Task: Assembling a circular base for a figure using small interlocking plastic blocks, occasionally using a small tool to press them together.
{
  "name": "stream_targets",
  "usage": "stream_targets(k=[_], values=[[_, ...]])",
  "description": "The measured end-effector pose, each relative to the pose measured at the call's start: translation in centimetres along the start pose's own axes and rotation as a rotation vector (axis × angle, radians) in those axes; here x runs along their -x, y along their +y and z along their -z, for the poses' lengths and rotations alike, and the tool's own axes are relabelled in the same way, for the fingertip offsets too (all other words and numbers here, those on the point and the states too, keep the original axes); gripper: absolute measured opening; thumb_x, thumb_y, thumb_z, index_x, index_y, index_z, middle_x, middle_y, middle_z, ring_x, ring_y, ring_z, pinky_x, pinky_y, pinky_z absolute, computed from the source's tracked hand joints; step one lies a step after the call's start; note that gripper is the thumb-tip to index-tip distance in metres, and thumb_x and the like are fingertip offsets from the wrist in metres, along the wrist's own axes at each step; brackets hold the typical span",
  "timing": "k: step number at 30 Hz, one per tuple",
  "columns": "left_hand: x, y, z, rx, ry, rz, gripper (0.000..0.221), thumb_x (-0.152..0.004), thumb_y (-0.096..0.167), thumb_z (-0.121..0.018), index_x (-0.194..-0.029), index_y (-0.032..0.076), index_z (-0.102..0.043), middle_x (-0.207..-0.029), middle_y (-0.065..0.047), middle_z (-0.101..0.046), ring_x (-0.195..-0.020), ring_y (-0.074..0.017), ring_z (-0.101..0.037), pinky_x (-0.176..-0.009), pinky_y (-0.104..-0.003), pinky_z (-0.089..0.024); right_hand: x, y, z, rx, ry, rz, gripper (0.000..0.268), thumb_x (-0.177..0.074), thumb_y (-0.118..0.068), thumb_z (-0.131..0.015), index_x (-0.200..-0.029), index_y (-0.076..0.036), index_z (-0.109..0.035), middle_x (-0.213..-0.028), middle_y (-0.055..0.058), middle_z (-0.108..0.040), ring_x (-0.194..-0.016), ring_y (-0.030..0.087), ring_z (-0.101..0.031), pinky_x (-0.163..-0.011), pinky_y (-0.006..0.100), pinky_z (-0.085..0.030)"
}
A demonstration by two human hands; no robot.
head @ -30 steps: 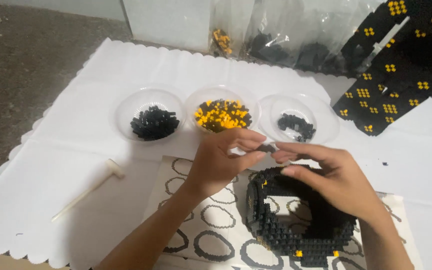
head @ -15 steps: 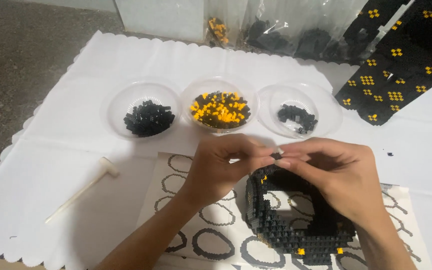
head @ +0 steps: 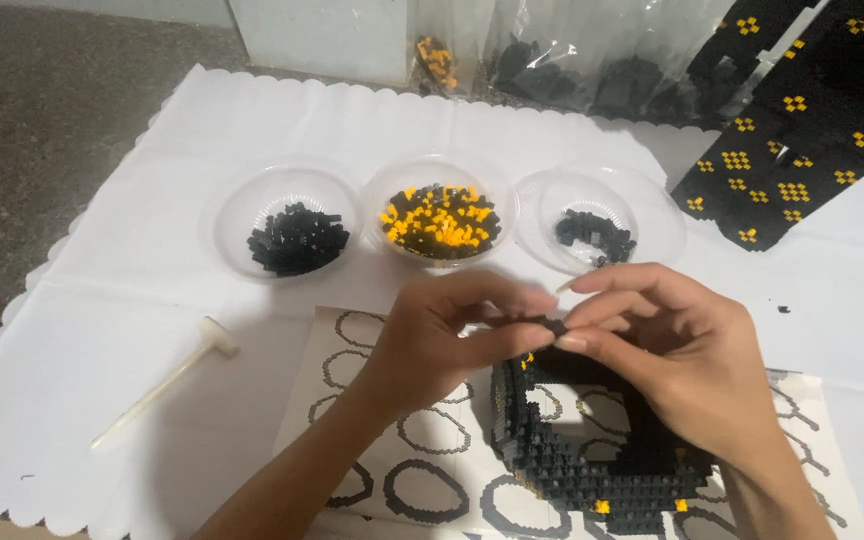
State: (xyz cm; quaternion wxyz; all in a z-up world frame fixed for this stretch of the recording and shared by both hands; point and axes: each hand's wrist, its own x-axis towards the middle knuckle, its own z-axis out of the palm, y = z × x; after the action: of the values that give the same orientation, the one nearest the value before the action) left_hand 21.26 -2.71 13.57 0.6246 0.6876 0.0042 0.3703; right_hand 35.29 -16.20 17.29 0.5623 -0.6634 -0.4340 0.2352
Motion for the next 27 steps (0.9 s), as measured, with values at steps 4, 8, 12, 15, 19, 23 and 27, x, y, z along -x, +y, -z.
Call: stream_targets(k=[4, 8, 12, 15, 19, 23, 27], values=[[-0.2, 0.4, 1.0, 0.095, -0.123, 0.141, 0.019, -0.082, 0.009, -0.070, -0.101, 0.008, -0.068, -0.098, -0.006, -0.069, -0.091, -0.0123, -0.065, -0.081, -0.022, -0.057, 0.2, 0.5, -0.2, -0.041, -0.032, 0.062, 0.028, -0.074, 0.006, -0.068, -0.102, 0.002, -0.062, -0.076, 0.015, -0.072, -0.070, 0.018, -0.070, -0.073, 0.025, -0.058], [-0.5, 0.8, 1.4, -0.119, -0.111, -0.045, 0.015, -0.088, 0.006, -0.065, -0.102, 0.007, -0.068, -0.097, -0.006, -0.070, -0.091, -0.0154, -0.067, -0.081, -0.024, -0.055, -0.1, 0.0, -0.9, 0.022, -0.032, 0.171, 0.020, -0.078, 0.005, -0.065, -0.098, 0.004, -0.062, -0.083, 0.013, -0.070, -0.078, 0.016, -0.067, -0.079, 0.024, -0.057], [-0.4, 0.5, 1.3, -0.255, -0.027, -0.135, 0.017, -0.091, 0.010, -0.062, -0.107, 0.011, -0.067, -0.089, -0.003, -0.066, -0.084, -0.0136, -0.061, -0.076, -0.024, -0.050, -1.3, -2.6, -1.5, 0.186, -0.084, 0.108, 0.022, -0.076, -0.004, -0.068, -0.098, -0.001, -0.070, -0.091, 0.007, -0.076, -0.082, 0.011, -0.069, -0.082, 0.021, -0.057], [-0.5, 0.7, 1.6, -0.264, 0.068, -0.212, 0.017, -0.087, 0.004, -0.066, -0.104, 0.003, -0.064, -0.096, -0.010, -0.067, -0.087, -0.0186, -0.067, -0.077, -0.025, -0.059, -2.8, -3.4, -2.2, 0.337, -0.049, 0.050, 0.020, -0.072, -0.013, -0.073, -0.092, -0.010, -0.077, -0.088, 0.003, -0.079, -0.080, 0.007, -0.070, -0.081, 0.020, -0.058], [-0.6, 1.3, 2.3, -0.229, 0.154, -0.093, 0.020, -0.081, 0.001, -0.071, -0.100, 0.005, -0.066, -0.093, -0.009, -0.070, -0.086, -0.0163, -0.070, -0.080, -0.023, -0.061, -4.0, -4.1, -3.1, 0.351, -0.088, -0.062, 0.013, -0.069, -0.011, -0.079, -0.081, -0.010, -0.081, -0.075, 0.003, -0.079, -0.066, 0.008, -0.066, -0.063, 0.019, -0.052], [-0.6, 1.4, 2.8, -0.252, 0.156, -0.164, 0.014, -0.083, -0.003, -0.069, -0.094, 0.005, -0.067, -0.091, -0.009, -0.070, -0.085, -0.0166, -0.068, -0.079, -0.023, -0.059, -4.6, -4.0, -3.7, 0.240, -0.072, -0.153, 0.007, -0.071, -0.003, -0.079, -0.078, -0.003, -0.081, -0.069, 0.007, -0.074, -0.062, 0.010, -0.060, -0.057, 0.020, -0.047], [-0.5, 0.9, 3.2, -0.249, 0.150, -0.141, 0.014, -0.082, -0.001, -0.070, -0.094, 0.006, -0.068, -0.091, -0.008, -0.070, -0.086, -0.0160, -0.068, -0.078, -0.023, -0.057, -4.7, -4.5, -4.0, 0.236, -0.079, -0.188, 0.008, -0.069, -0.003, -0.080, -0.076, -0.003, -0.080, -0.074, 0.009, -0.079, -0.068, 0.011, -0.068, -0.064, 0.019, -0.054]])
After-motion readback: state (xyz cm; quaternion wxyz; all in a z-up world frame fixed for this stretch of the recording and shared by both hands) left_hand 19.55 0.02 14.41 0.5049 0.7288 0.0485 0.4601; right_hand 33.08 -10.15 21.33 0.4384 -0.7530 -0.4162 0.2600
